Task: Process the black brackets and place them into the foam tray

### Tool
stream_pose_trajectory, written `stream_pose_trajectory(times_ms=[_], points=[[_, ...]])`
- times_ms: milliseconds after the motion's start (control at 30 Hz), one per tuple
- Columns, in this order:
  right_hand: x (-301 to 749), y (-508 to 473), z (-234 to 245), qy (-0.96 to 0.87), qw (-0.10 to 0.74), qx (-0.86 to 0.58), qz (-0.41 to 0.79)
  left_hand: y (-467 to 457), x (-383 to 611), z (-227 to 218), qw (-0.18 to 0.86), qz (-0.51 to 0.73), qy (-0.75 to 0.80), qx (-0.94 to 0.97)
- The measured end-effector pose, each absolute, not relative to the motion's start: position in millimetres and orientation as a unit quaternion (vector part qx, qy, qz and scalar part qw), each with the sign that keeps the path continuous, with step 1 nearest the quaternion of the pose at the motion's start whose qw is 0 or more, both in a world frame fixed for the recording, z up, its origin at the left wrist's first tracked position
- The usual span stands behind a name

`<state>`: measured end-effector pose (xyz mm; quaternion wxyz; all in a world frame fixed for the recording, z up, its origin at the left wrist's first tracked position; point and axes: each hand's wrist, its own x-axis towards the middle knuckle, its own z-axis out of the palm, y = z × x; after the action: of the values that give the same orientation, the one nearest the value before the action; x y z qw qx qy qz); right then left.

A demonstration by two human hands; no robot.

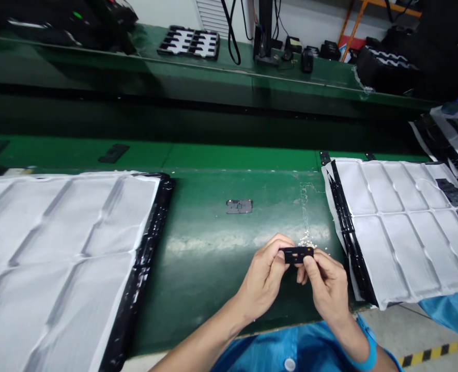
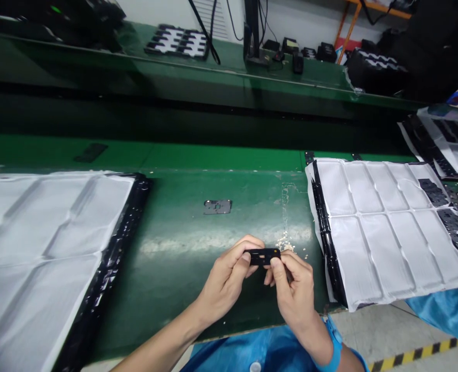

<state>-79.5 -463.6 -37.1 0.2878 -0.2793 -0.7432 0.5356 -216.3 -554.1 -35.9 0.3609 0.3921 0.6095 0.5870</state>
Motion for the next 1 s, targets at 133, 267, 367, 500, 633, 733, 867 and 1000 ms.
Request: stream_pose_trajectory(times_ms=[133, 267, 367, 500, 633, 733, 867, 1000], points=[[-81, -465, -38, -0.74, 0.289, -0.289, 0.534, -554, -217, -33, 0.361, 0.577, 0.616, 0.397], [-81, -464, -40, -0.734, 0.286, -0.302, 0.538, -555, -218, -33, 0.38, 0.574, 0.607, 0.397], [-81, -463, -41, -0.731, 0.28, -0.308, 0.541, -556, -220, -32, 0.391, 0.573, 0.598, 0.401], [-82, -464, -42, -0.728, 0.278, -0.315, 0.542, -555, -225, -29, 0.412, 0.563, 0.598, 0.395], [-82, -466, -43, -0.736, 0.285, -0.307, 0.532, -551, -224, -31, 0.403, 0.57, 0.613, 0.37], [-82, -466, -45, -0.745, 0.288, -0.304, 0.52, -548, -221, -36, 0.384, 0.573, 0.624, 0.367], [-81, -465, -48, -0.746, 0.288, -0.306, 0.517, -547, -219, -38, 0.367, 0.571, 0.633, 0.373], [-79, -460, -49, -0.732, 0.292, -0.326, 0.523, -550, -220, -40, 0.4, 0.561, 0.604, 0.401]])
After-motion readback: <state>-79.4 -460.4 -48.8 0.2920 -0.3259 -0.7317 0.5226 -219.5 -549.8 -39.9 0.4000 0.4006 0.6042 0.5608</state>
